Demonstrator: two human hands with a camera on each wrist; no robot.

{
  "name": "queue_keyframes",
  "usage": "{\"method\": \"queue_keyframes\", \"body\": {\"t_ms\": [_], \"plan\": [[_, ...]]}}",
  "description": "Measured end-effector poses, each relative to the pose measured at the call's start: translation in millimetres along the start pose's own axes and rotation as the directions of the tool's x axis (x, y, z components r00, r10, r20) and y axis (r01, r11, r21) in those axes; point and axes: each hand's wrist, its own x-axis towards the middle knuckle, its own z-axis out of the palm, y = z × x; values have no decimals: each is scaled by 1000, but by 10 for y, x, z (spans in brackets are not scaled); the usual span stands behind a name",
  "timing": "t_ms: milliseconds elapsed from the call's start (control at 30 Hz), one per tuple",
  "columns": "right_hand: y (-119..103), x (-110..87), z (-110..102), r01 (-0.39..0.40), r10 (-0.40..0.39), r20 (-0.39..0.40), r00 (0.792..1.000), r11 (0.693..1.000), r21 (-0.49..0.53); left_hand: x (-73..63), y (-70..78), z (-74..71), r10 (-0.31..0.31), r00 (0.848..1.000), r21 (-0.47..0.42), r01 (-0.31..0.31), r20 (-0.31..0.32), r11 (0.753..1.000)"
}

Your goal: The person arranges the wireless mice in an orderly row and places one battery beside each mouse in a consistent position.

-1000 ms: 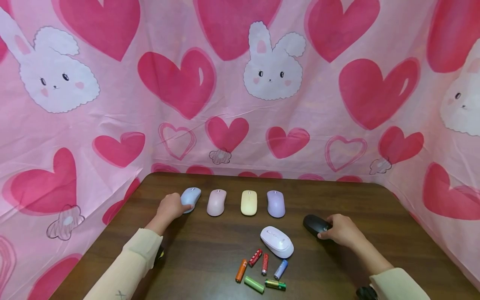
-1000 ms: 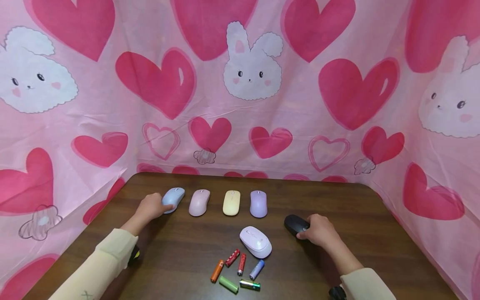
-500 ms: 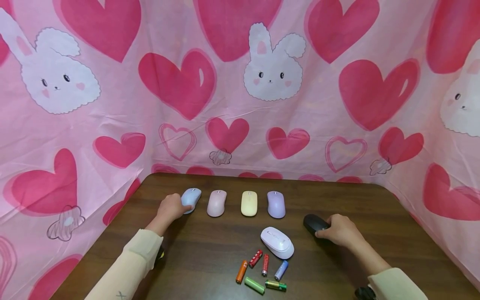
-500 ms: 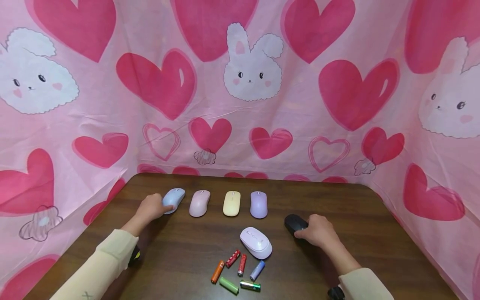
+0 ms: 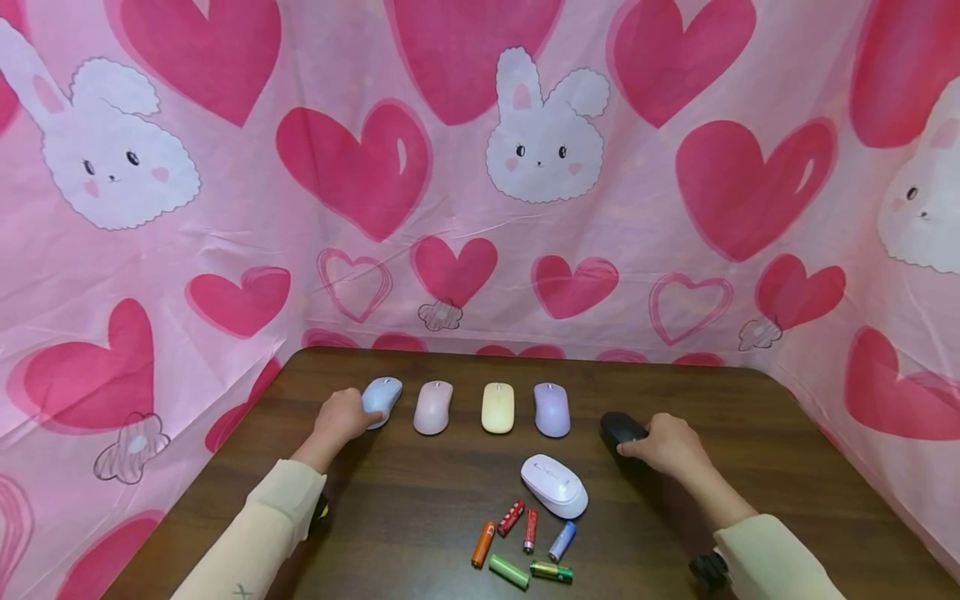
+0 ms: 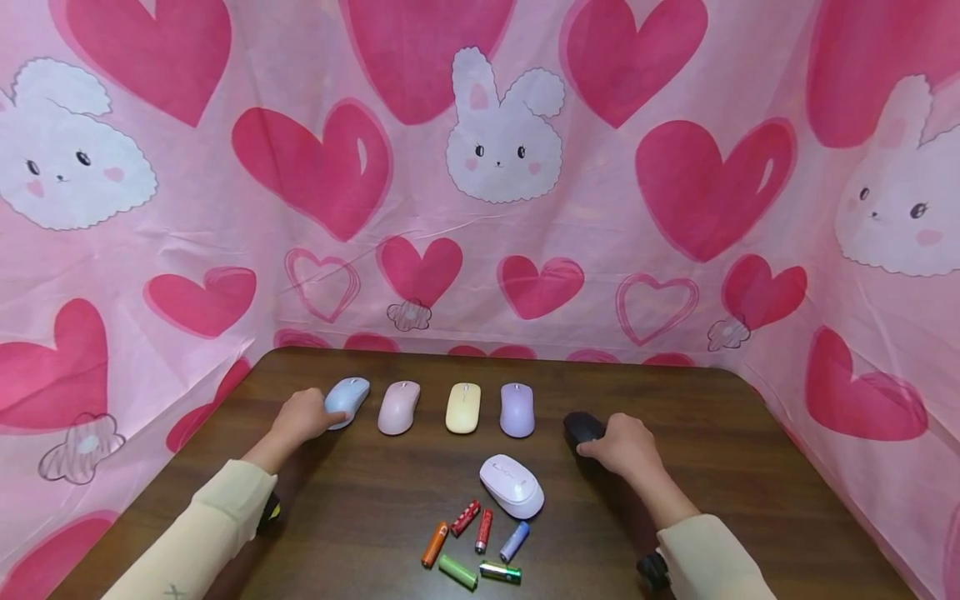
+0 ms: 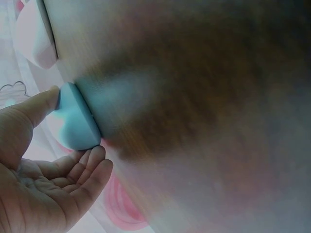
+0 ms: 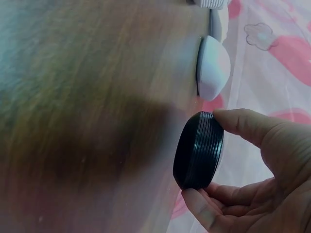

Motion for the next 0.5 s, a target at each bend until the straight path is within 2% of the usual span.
{"method": "queue_keyframes", "body": {"t_ms": [367, 500], "plan": [[-104, 158, 59, -23, 23, -25, 999, 999, 34, 24, -20, 22, -6, 1000, -2, 6, 0, 1000], [-149, 208, 75, -55, 55, -15, 998, 998, 44, 22, -18, 28, -12, 1000, 4, 12, 1, 1000]]}}
